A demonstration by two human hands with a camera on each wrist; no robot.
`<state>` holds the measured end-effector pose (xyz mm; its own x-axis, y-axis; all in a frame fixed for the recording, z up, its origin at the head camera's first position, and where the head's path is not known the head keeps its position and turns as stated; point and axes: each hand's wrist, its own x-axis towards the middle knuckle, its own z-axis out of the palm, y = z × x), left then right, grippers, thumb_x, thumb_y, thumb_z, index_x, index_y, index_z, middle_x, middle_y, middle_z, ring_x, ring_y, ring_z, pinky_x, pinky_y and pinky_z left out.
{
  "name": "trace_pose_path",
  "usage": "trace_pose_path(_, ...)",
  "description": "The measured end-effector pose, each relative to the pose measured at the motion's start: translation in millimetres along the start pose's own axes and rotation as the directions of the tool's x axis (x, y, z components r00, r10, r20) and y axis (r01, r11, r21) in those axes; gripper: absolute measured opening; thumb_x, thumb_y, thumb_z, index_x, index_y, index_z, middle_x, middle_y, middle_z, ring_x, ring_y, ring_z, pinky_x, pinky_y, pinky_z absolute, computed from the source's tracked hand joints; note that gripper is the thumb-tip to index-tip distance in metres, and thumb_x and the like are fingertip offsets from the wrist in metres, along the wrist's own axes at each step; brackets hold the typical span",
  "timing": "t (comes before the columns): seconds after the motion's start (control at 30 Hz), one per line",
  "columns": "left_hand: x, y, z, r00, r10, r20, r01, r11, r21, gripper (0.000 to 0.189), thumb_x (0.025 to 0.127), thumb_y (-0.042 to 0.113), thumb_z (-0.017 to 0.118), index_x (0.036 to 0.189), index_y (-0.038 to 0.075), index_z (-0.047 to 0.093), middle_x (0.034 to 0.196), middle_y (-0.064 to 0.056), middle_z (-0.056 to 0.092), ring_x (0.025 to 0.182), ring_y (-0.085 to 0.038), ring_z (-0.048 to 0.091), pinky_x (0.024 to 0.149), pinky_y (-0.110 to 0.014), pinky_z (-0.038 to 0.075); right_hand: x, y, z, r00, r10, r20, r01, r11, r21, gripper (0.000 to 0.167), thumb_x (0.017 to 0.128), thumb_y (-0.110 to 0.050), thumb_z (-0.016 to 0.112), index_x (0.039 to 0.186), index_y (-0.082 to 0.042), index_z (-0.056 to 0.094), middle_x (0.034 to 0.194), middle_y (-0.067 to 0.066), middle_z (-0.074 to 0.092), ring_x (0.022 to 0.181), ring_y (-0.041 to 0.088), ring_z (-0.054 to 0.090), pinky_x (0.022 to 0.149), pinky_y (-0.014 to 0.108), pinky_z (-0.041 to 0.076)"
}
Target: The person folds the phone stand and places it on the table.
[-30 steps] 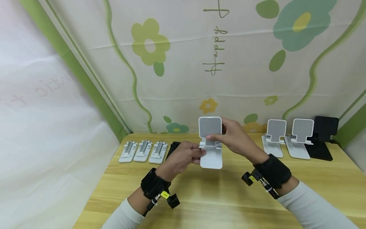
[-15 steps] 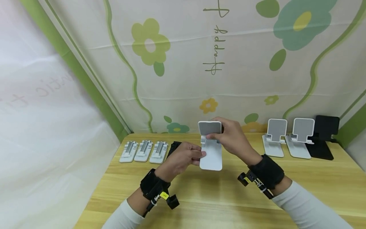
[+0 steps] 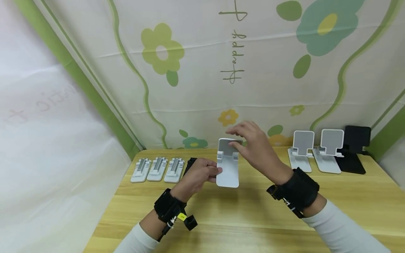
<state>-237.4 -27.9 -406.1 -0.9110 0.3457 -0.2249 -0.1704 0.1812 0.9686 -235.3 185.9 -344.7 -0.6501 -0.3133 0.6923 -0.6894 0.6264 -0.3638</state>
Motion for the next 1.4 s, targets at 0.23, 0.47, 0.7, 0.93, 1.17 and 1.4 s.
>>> trace_pose_path(0.23, 2.3, -0.6, -5.6, 1.000, -0.011, -0.010, 0.011, 1.000, 0.001, 0.022, 0.099, 0.012, 0.067, 0.112, -0.005, 0.072, 0.106, -0.013, 0.075, 0.089, -0.020, 0.075, 0.083, -0.036, 0.063, 3.5, -13.7, 2.5, 0.986, -0.166, 0.015, 0.167, 0.976, -0.143, 0.028, 0.074, 0.010, 0.085, 0.094, -0.005, 0.073, 0.090, 0.004, 0.066, 0.087, 0.017, 0.063, 0.068, 0.033, 0.057)
trace_pose_path(0.47, 0.1, 12.6, -19.4, 0.999, 0.032, -0.029, -0.034, 0.997, -0.074, 0.022, 0.102, 0.011, 0.060, 0.112, -0.003, 0.074, 0.109, -0.013, 0.076, 0.094, -0.019, 0.074, 0.081, -0.029, 0.061, -14.7, -24.5, 24.9, 0.936, -0.351, 0.032, 0.350, 0.916, -0.194, 0.027, 0.070, 0.008, 0.087, 0.087, -0.005, 0.071, 0.085, 0.005, 0.065, 0.079, 0.019, 0.066, 0.062, 0.033, 0.058)
trace_pose_path(0.7, 0.9, 20.7, -27.6, 0.994, 0.080, -0.068, -0.084, 0.995, -0.057, 0.027, 0.104, 0.008, 0.056, 0.121, -0.008, 0.069, 0.109, -0.021, 0.074, 0.088, -0.016, 0.073, 0.077, -0.024, 0.062, -26.6, -29.1, 43.1, 0.889, -0.456, 0.034, 0.448, 0.854, -0.265, 0.008, 0.087, -0.001, 0.077, 0.086, -0.001, 0.069, 0.081, 0.006, 0.064, 0.071, 0.018, 0.063, 0.061, 0.033, 0.058)
trace_pose_path(0.93, 2.9, 17.9, -29.1, 0.995, 0.075, -0.069, -0.082, 0.991, -0.101, 0.025, 0.103, 0.006, 0.057, 0.118, -0.009, 0.070, 0.107, -0.021, 0.074, 0.083, -0.013, 0.073, 0.073, -0.022, 0.061, -28.4, -25.1, 41.2, 0.975, -0.205, 0.083, 0.214, 0.970, -0.117, 0.027, 0.082, -0.011, 0.086, 0.100, -0.004, 0.067, 0.099, 0.006, 0.064, 0.089, 0.018, 0.062, 0.071, 0.032, 0.058)
trace_pose_path(1.17, 0.0, 17.7, -23.5, 0.994, 0.085, -0.072, -0.091, 0.991, -0.093, 0.024, 0.102, 0.008, 0.060, 0.119, -0.005, 0.072, 0.108, -0.018, 0.076, 0.089, -0.017, 0.075, 0.076, -0.025, 0.063, -17.5, -12.3, 22.7, 0.797, 0.450, 0.403, -0.570, 0.780, 0.257, 0.060, 0.106, -0.043, 0.054, 0.140, 0.007, 0.047, 0.126, 0.022, 0.058, 0.112, 0.029, 0.061, 0.094, 0.044, 0.053)
trace_pose_path(1.4, -2.1, 20.3, -19.2, 0.998, 0.063, -0.012, -0.064, 0.989, -0.134, 0.028, 0.104, 0.006, 0.055, 0.126, -0.006, 0.068, 0.115, -0.019, 0.074, 0.098, -0.022, 0.075, 0.083, -0.029, 0.063, -16.3, 6.1, 16.5, 0.544, 0.415, 0.730, -0.835, 0.354, 0.421, 0.066, 0.110, -0.032, 0.047, 0.153, 0.014, 0.028, 0.146, 0.022, 0.050, 0.119, 0.015, 0.060, 0.106, 0.035, 0.051)
